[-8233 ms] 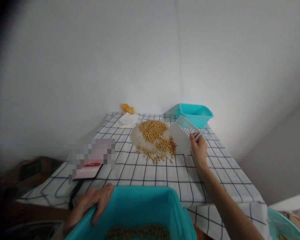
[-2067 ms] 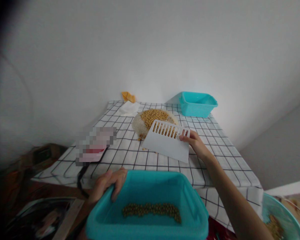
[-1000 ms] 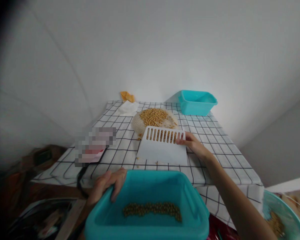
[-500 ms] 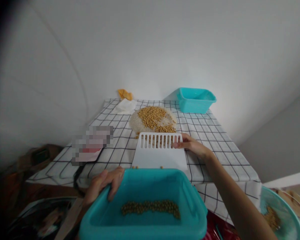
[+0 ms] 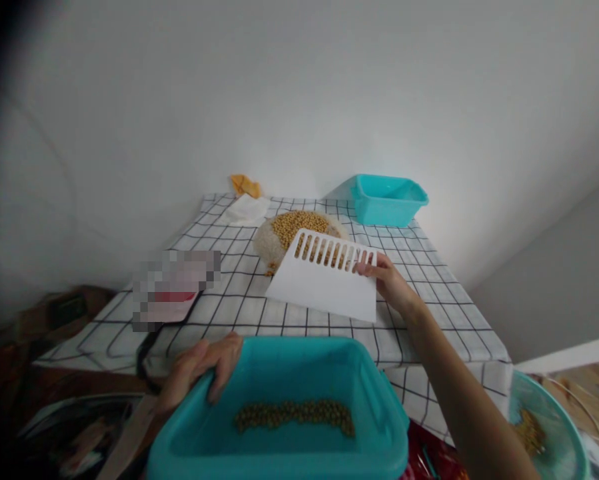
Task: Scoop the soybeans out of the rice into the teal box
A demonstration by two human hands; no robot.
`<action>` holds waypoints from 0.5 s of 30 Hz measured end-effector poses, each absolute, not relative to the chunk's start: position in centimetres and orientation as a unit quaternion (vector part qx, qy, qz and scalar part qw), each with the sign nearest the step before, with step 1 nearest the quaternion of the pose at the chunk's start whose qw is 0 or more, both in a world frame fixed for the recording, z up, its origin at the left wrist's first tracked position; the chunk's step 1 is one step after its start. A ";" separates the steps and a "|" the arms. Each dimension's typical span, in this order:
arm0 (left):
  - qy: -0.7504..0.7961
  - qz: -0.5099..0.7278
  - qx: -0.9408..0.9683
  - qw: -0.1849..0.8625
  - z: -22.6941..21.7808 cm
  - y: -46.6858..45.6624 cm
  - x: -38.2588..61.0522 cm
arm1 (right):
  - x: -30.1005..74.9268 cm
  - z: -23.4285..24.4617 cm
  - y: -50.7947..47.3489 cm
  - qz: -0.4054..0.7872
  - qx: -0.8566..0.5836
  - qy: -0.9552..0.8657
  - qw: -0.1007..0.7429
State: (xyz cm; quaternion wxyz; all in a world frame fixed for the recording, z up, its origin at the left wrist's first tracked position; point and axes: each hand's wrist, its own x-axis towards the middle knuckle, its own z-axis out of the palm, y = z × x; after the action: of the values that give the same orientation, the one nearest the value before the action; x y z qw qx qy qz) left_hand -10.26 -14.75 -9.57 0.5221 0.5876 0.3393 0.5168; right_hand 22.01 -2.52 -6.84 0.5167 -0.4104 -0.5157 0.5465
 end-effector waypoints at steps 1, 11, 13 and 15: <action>0.347 0.526 0.579 0.518 -9.6 -14.8 -10.2 | 22.0 -6.9 -2.3 0.531 -0.420 -0.503 0.537; 0.414 0.494 0.569 0.511 -10.4 -14.6 -10.4 | 22.8 -7.6 -0.7 0.362 -0.475 -0.422 0.682; 0.421 0.498 0.560 0.511 -10.6 -14.6 -10.3 | 23.0 -7.8 -0.6 0.326 -0.484 -0.418 0.696; 0.425 0.492 0.566 0.508 -10.9 -14.5 -10.3 | 23.2 -8.1 -0.4 0.300 -0.492 -0.424 0.699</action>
State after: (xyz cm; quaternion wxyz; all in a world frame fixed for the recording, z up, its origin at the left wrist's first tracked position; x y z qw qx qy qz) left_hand -10.30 -14.46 -10.86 0.5075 0.5656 0.4249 0.4920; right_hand 23.22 -0.39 -8.13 0.6992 -0.4918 -0.4236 0.2997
